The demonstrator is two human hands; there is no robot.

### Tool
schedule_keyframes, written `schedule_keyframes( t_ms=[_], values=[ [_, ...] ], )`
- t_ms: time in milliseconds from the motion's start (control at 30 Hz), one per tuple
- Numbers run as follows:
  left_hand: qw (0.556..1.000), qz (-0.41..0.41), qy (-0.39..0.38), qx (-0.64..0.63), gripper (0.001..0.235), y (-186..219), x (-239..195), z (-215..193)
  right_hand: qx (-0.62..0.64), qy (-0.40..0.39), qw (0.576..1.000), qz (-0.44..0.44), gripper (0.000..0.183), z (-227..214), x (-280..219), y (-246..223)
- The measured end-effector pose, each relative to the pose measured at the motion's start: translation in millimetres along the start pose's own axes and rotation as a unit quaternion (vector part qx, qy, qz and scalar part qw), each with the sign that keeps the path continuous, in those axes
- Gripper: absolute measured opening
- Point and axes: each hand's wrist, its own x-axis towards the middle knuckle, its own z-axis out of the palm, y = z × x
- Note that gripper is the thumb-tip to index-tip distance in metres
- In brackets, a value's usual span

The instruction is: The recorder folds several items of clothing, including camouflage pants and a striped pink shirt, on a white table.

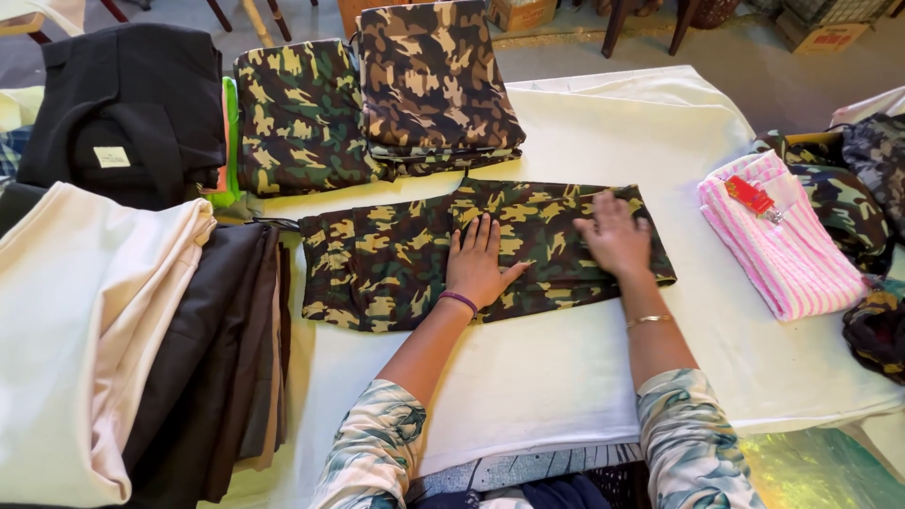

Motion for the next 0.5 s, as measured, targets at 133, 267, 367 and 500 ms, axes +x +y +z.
schedule_keyframes(
  t_ms=[133, 267, 367, 500],
  values=[
    [1.0, 0.006, 0.004, -0.011, 0.1, -1.0, -0.3, -0.3, 0.004, -0.002, 0.994, 0.106, 0.08, -4.2, -2.3, 20.3],
    [1.0, 0.006, 0.003, -0.005, 0.1, -1.1, 2.8, 2.6, 0.027, 0.102, 0.993, -0.052, 0.077, 20.4, -1.2, -8.1],
    [1.0, 0.006, 0.004, 0.001, 0.101, -2.4, 3.1, 10.3, 0.062, 0.049, 0.989, -0.126, 0.074, 7.7, -41.2, -76.7],
    [0.999, 0.014, 0.021, 0.032, 0.098, -3.7, 4.5, 14.8, 0.005, -0.036, 0.987, -0.157, 0.07, 15.4, -30.9, -75.3]
  ],
)
